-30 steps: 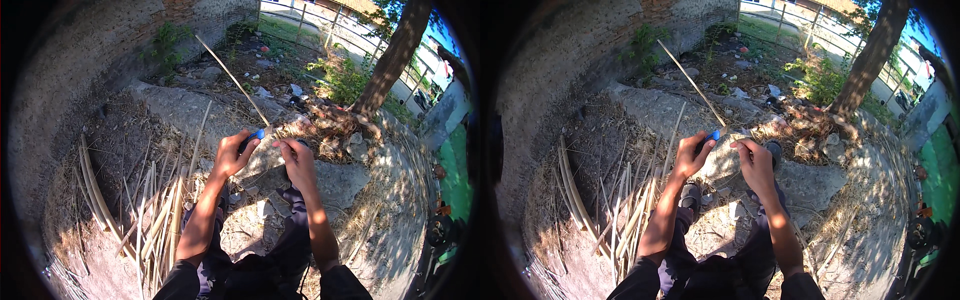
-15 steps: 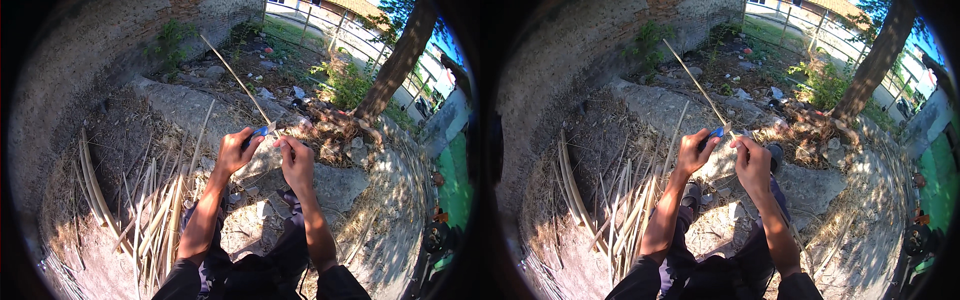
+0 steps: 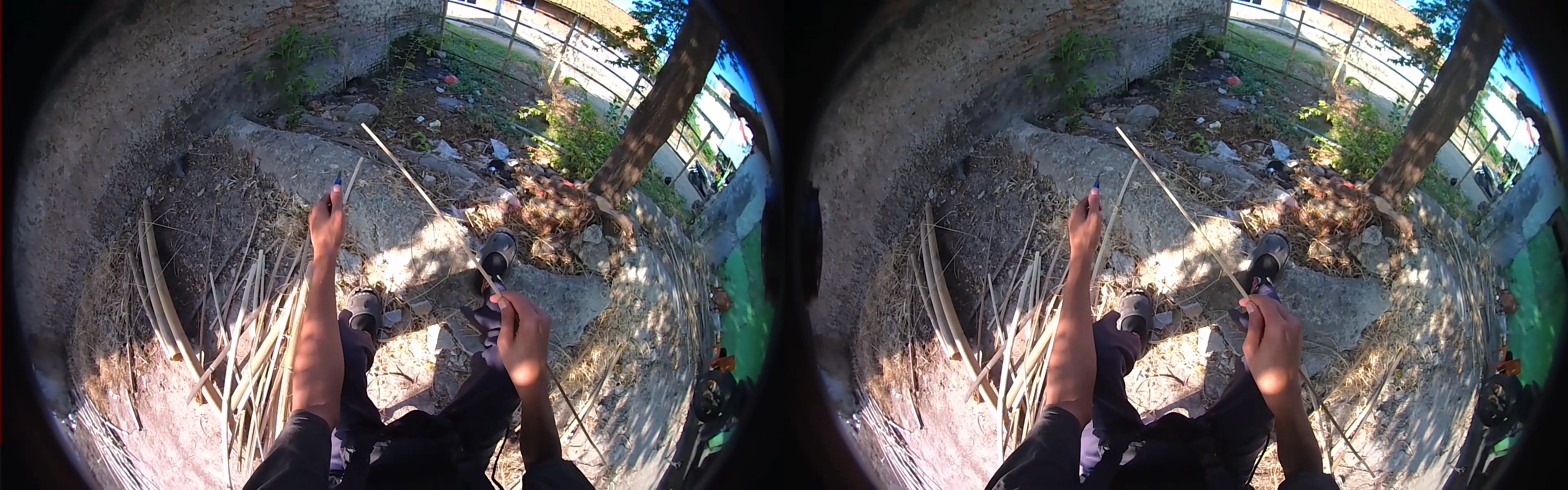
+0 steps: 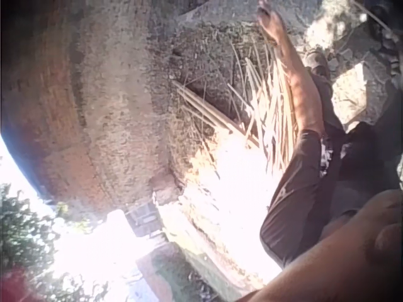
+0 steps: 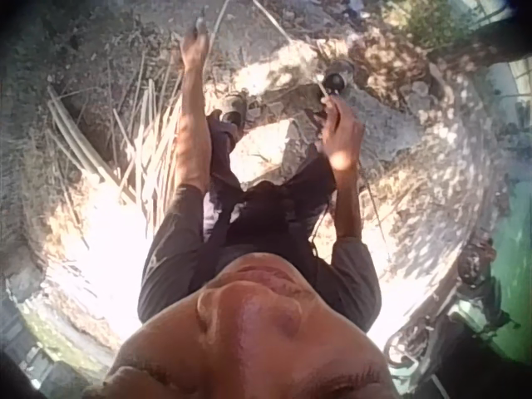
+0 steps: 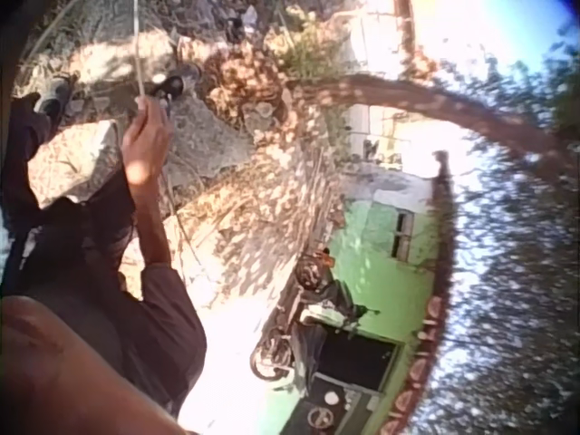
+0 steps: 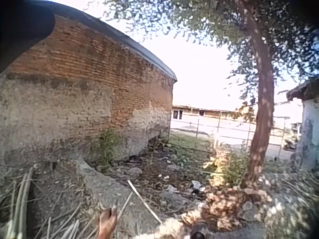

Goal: The person strips a bamboo stick using a utility knife.

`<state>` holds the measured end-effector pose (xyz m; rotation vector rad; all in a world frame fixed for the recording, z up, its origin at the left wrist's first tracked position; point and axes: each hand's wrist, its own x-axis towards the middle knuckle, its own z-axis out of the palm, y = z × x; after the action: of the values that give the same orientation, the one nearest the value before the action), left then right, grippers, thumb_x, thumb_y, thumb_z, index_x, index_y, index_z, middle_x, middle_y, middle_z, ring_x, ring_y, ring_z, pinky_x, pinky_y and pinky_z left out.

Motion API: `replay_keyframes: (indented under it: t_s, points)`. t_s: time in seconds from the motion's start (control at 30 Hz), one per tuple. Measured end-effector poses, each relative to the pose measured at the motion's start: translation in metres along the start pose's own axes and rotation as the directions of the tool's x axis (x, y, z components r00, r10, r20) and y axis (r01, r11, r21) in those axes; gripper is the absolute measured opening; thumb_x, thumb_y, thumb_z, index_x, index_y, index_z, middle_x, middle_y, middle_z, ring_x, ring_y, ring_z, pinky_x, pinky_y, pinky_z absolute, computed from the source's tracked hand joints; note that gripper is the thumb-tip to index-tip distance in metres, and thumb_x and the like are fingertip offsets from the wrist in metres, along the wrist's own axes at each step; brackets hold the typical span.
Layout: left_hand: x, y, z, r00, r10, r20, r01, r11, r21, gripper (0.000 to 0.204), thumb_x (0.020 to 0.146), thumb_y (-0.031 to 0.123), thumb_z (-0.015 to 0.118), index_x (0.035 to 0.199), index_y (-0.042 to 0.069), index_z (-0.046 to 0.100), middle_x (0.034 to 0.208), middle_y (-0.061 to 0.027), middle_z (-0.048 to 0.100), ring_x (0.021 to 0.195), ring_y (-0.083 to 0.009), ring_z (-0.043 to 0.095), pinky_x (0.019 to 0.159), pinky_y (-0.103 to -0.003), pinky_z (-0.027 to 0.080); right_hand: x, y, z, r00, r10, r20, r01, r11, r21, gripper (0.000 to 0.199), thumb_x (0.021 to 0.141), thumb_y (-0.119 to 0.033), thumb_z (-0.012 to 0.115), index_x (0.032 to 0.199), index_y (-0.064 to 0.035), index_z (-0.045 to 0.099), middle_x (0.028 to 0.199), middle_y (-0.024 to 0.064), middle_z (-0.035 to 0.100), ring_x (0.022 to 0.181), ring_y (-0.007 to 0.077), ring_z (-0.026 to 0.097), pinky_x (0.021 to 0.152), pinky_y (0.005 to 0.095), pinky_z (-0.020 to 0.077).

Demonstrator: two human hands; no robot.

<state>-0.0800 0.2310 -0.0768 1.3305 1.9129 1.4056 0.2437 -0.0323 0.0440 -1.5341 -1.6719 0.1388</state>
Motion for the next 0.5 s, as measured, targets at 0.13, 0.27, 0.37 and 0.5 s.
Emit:
replay_keyframes:
  t_s: [0.13, 0.27, 0.37, 0.5]
  points:
    - [-0.037, 0.060, 0.009, 0.884, 0.077, 0.461, 0.272, 0.718, -0.640, 0.057, 0.113, 0.060, 0.051, 0.085, 0.011, 0.062, 0.067, 0.0074, 0.048, 0.051, -0.0026, 0.037, 0.047, -0.025, 0.028, 0.030, 0.008, 0.011, 0.996, 0.075, -0.052, -0.073, 0.997, 0.031, 0.012, 0.104, -0.008, 0.068, 0.109, -0.0026, 0.077, 0.094, 0.0165, 0.076, 0.074, 0.0290, 0.074, 0.065, 0.0400, 0.0543]
    - [-0.072, 0.100, 0.001, 0.836, 0.084, 0.542, 0.352, 0.676, -0.648, 0.057, 0.113, 0.059, 0.052, 0.106, 0.005, 0.067, 0.062, 0.0114, 0.036, 0.045, -0.0020, 0.029, 0.043, -0.024, 0.023, 0.053, 0.025, 0.032, 0.995, 0.041, -0.090, -0.038, 0.999, 0.036, 0.012, 0.101, -0.008, 0.072, 0.112, -0.0052, 0.079, 0.093, 0.0136, 0.075, 0.067, 0.0227, 0.070, 0.060, 0.0370, 0.0516]
    - [-0.082, 0.105, 0.000, 0.805, 0.279, 0.523, 0.176, 0.730, -0.661, 0.045, 0.113, 0.042, 0.063, 0.127, 0.000, 0.072, 0.060, 0.0132, 0.034, 0.047, -0.0006, 0.028, 0.046, -0.026, 0.019, 0.065, 0.020, 0.048, 0.993, -0.043, -0.113, 0.055, 0.993, 0.108, 0.017, 0.100, -0.010, 0.076, 0.116, -0.0075, 0.081, 0.089, 0.0114, 0.072, 0.063, 0.0222, 0.066, 0.059, 0.0355, 0.0491]
    - [-0.088, 0.108, 0.006, 0.835, 0.262, 0.483, 0.163, 0.721, -0.674, 0.031, 0.109, 0.032, 0.071, 0.118, 0.003, 0.076, 0.059, 0.0131, 0.038, 0.047, -0.0001, 0.028, 0.046, -0.026, 0.019, 0.069, 0.014, 0.062, 0.992, -0.099, -0.082, 0.108, 0.988, 0.112, 0.018, 0.100, -0.012, 0.076, 0.117, -0.0062, 0.080, 0.090, 0.0117, 0.073, 0.061, 0.0223, 0.065, 0.059, 0.0360, 0.0494]
